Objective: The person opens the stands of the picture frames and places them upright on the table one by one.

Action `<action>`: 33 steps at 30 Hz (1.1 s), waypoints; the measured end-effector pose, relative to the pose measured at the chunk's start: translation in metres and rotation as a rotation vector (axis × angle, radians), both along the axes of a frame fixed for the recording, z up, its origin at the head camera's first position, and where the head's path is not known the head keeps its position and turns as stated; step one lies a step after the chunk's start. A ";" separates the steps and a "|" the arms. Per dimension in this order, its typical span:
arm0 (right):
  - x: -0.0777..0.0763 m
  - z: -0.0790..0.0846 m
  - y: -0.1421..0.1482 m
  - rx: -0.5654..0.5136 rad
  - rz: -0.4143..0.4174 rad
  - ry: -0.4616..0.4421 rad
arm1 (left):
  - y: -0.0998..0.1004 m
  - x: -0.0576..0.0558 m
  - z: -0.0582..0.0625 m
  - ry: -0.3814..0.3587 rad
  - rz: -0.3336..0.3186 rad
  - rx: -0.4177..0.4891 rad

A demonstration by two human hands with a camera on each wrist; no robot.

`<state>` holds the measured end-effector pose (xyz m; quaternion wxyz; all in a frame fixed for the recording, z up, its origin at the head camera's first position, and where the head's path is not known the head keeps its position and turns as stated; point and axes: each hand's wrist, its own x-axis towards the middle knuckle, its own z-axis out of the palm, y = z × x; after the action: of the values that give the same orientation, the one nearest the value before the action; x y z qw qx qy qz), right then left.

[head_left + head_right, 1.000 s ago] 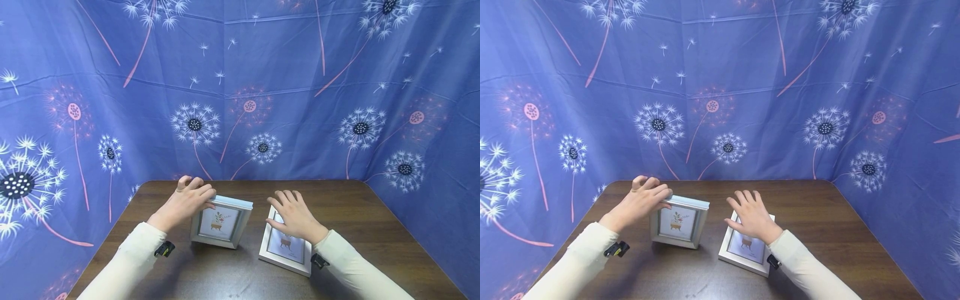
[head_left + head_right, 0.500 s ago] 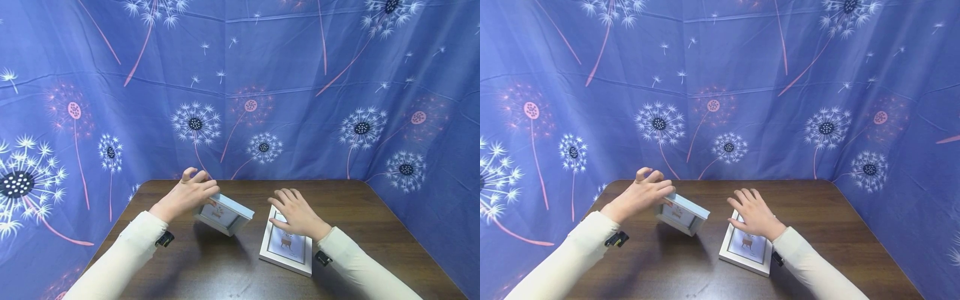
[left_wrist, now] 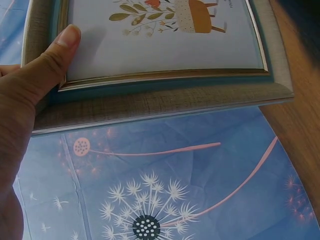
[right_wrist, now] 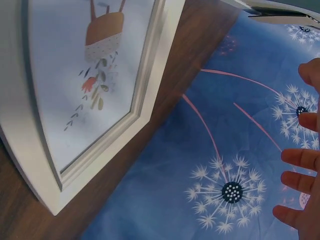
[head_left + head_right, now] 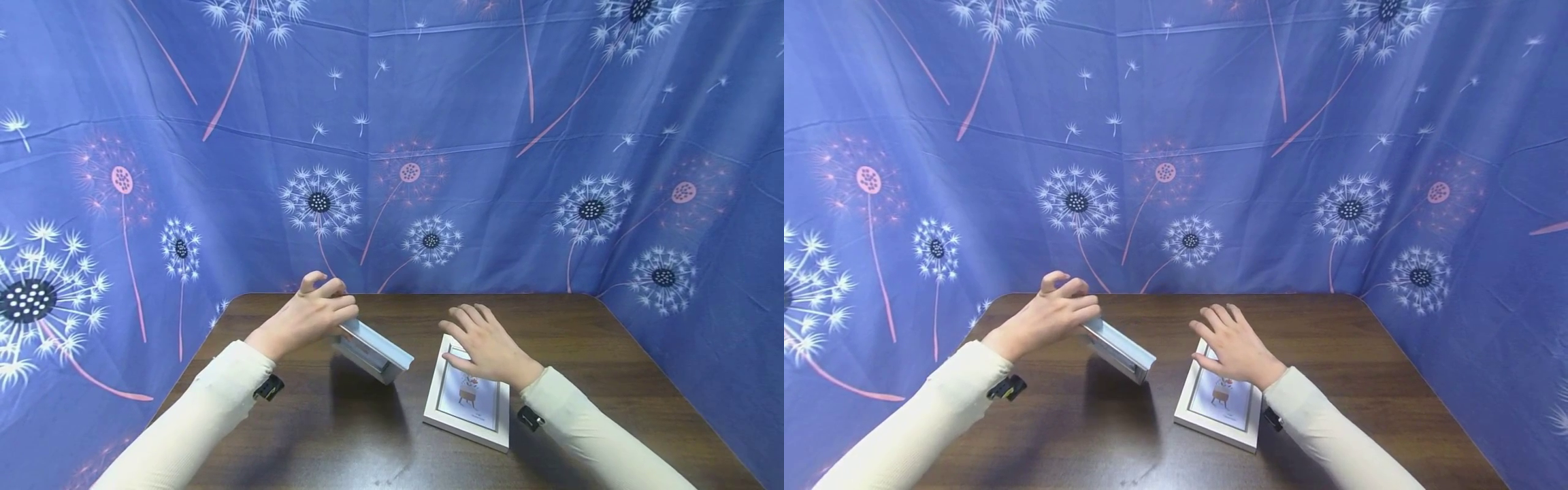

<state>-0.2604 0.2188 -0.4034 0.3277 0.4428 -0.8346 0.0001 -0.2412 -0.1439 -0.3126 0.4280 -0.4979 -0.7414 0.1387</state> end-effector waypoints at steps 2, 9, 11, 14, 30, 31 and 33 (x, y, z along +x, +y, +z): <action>0.000 0.001 -0.001 0.004 0.006 -0.001 | 0.000 0.000 -0.001 -0.011 -0.018 0.009; -0.003 0.006 -0.005 0.027 0.028 0.042 | 0.000 -0.002 -0.006 -0.051 -0.105 0.054; -0.003 0.008 -0.007 0.028 0.037 0.053 | 0.000 -0.002 -0.007 -0.057 -0.128 0.074; -0.005 0.010 -0.009 0.023 0.052 0.062 | 0.000 -0.002 -0.010 -0.062 -0.158 0.105; -0.012 0.017 -0.014 0.018 0.123 0.069 | 0.003 -0.005 -0.029 -0.101 -0.271 0.253; -0.012 0.018 -0.014 0.020 0.125 0.071 | 0.003 -0.005 -0.031 -0.097 -0.278 0.262; -0.012 0.019 -0.015 0.023 0.128 0.070 | 0.004 -0.005 -0.033 -0.093 -0.285 0.278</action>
<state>-0.2727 0.2034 -0.3843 0.3509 0.4989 -0.7924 -0.0043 -0.2461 -0.1395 -0.3452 0.4729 -0.5398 -0.6946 -0.0499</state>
